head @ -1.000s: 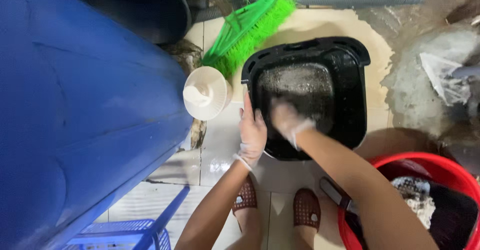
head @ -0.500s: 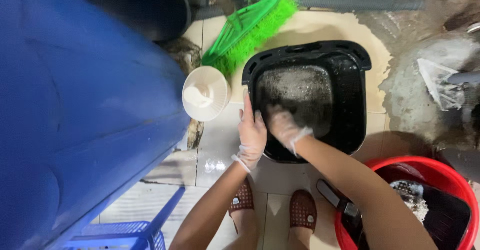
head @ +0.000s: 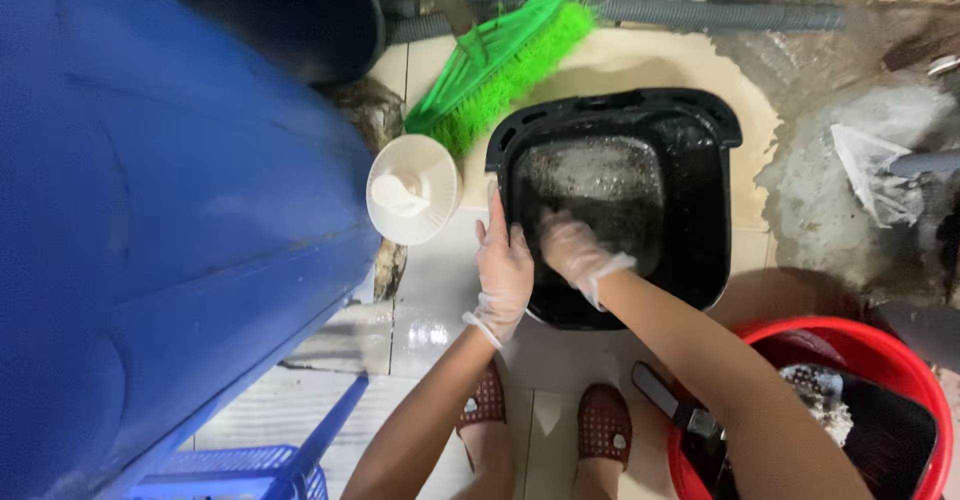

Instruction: The person scrubs the interior of a black rectangular appliance part with a soapy sponge, rinses it by pouring water from a bucket, and continues scrubbing. The part is handled repeatedly with gloved hands in a tiled utility area.

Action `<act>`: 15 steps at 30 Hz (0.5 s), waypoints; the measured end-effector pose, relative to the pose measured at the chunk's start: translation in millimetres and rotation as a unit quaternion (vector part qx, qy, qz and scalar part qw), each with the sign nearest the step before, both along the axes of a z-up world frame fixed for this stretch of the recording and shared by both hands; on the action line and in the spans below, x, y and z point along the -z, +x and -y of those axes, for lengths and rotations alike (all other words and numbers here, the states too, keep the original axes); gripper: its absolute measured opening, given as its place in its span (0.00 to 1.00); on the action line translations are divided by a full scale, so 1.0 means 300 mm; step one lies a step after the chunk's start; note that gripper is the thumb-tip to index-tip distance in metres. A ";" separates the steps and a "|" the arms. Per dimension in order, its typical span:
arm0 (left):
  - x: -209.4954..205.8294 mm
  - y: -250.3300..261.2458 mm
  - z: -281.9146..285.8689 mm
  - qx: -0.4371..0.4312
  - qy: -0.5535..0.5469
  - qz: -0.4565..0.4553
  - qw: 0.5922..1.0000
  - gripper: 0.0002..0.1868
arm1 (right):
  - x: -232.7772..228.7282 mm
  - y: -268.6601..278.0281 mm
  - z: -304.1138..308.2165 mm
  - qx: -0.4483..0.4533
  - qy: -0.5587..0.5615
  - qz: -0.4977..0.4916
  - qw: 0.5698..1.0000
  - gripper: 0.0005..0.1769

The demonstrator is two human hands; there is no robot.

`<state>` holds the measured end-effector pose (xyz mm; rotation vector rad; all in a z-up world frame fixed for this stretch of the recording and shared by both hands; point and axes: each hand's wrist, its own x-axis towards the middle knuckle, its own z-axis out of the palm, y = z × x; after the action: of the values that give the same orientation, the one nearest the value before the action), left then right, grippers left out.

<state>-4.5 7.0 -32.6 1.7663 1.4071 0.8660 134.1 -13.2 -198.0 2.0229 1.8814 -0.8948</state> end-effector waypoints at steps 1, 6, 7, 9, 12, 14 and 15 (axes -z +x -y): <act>0.003 -0.010 0.016 0.006 0.043 0.001 0.999 0.38 | -0.019 -0.023 0.032 -0.054 0.053 0.039 0.996 0.27; -0.015 0.002 0.008 0.003 -0.045 0.003 0.999 0.38 | -0.087 0.035 -0.152 0.031 0.041 0.098 0.994 0.33; -0.021 0.002 0.000 0.000 -0.070 -0.001 0.998 0.38 | -0.088 0.060 -0.207 -0.053 0.028 0.223 0.973 0.27; -0.034 -0.016 -0.008 0.005 -0.070 -0.003 0.998 0.38 | -0.074 0.117 -0.250 0.084 0.104 0.103 0.986 0.14; -0.030 -0.009 -0.005 0.010 -0.057 0.015 0.998 0.39 | -0.023 0.214 -0.210 0.127 0.227 0.132 0.957 0.34; -0.030 -0.019 0.017 0.016 -0.016 0.015 1.000 0.40 | 0.024 0.190 -0.126 0.096 0.234 0.166 0.953 0.35; -0.033 -0.026 0.038 0.015 0.016 0.010 1.000 0.40 | 0.042 0.149 -0.068 0.078 0.234 0.181 0.952 0.35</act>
<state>-12.2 -4.4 -22.6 1.7934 1.3574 0.8929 178.8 7.1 -210.6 2.4215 1.8606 -0.0746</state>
